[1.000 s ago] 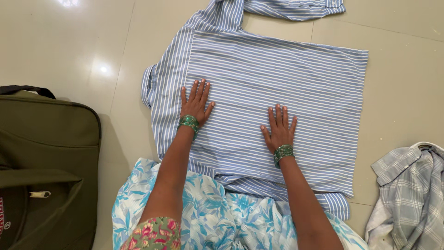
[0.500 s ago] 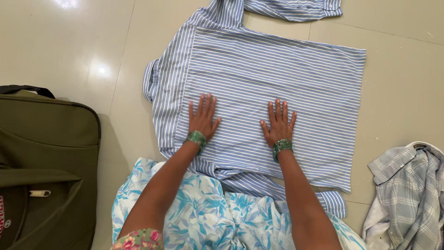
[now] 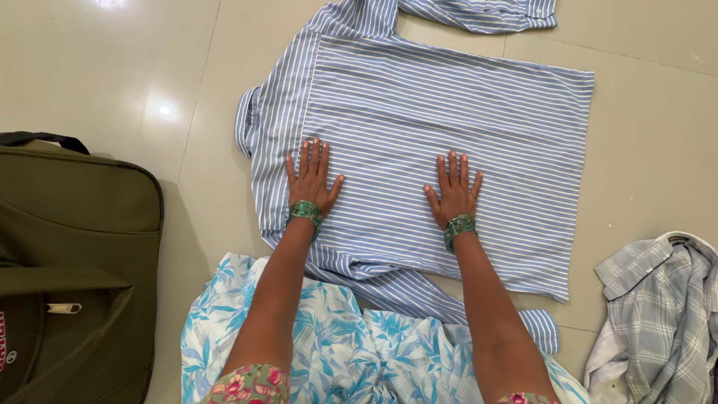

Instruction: The person buttons a blue and white striped shirt, then folds it neatly on the floor. The shirt is folded in half, then the sleeves are folded in, and finally the shirt is rolled up into a compact bundle.

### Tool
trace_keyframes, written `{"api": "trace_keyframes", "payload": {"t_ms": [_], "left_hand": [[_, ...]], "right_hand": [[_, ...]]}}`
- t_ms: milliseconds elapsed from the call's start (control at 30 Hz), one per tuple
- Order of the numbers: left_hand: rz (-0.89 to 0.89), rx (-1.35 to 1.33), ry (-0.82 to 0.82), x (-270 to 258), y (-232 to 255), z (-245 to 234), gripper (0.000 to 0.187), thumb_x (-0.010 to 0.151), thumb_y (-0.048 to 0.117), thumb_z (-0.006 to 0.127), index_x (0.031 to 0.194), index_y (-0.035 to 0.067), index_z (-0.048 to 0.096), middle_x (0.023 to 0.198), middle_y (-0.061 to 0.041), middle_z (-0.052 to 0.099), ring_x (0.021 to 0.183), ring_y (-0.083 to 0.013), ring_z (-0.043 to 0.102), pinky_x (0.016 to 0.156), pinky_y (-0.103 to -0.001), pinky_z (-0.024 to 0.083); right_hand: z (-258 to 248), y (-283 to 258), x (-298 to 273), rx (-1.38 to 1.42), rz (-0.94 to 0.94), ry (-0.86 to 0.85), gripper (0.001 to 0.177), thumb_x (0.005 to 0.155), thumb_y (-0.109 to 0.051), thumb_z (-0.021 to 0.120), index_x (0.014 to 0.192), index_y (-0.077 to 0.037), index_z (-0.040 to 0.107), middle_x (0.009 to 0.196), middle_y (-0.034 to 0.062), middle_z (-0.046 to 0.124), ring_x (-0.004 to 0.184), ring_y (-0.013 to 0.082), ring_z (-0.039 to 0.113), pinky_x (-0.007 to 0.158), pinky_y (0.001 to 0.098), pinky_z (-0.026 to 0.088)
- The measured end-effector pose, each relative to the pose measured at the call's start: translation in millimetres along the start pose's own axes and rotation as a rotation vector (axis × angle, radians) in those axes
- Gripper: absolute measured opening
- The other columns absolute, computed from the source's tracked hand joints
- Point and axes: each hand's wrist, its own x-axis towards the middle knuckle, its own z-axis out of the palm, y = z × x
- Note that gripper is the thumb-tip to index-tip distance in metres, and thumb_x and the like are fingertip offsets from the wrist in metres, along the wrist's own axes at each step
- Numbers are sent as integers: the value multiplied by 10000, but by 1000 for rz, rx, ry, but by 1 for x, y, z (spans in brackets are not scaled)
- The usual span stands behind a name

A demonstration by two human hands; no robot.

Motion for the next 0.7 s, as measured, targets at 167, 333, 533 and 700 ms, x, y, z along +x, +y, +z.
{"api": "trace_keyframes", "payload": {"t_ms": [167, 333, 533, 700], "left_hand": [[3, 6, 48, 0, 2, -2, 772, 988, 621, 254, 1629, 210, 127, 1711, -14, 66, 1561, -191, -2, 1243, -555, -18], [6, -15, 50, -1, 1, -2, 774, 996, 616, 259, 1637, 203, 128, 1719, -12, 67, 1570, -191, 2, 1250, -557, -19], [-3, -18, 12, -2, 0, 0, 772, 994, 618, 257, 1635, 212, 115, 1717, -1, 50, 1568, -185, -11, 1253, -549, -19], [5, -12, 3, 0, -1, -1, 779, 985, 622, 255, 1634, 219, 99, 1714, 6, 33, 1561, -181, -21, 1247, -549, -28]], "right_hand": [[25, -34, 8, -37, 70, 3, 793, 997, -646, 268, 1644, -207, 139, 1721, 72, 32, 1576, 273, -11, 1192, 658, -55], [47, -167, -22, -16, -198, -181, 852, 994, -638, 278, 1629, -103, 89, 1710, 103, -2, 1568, 254, -14, 1221, 588, -28], [29, -111, -32, -10, -118, -91, 810, 1015, -559, 297, 1631, -70, 103, 1718, 113, 39, 1579, 228, 10, 1259, 508, 3], [27, 11, -49, -101, 23, -5, 793, 1019, -542, 268, 1632, -68, 97, 1723, 116, 42, 1582, 241, 13, 1260, 520, -6]]}}
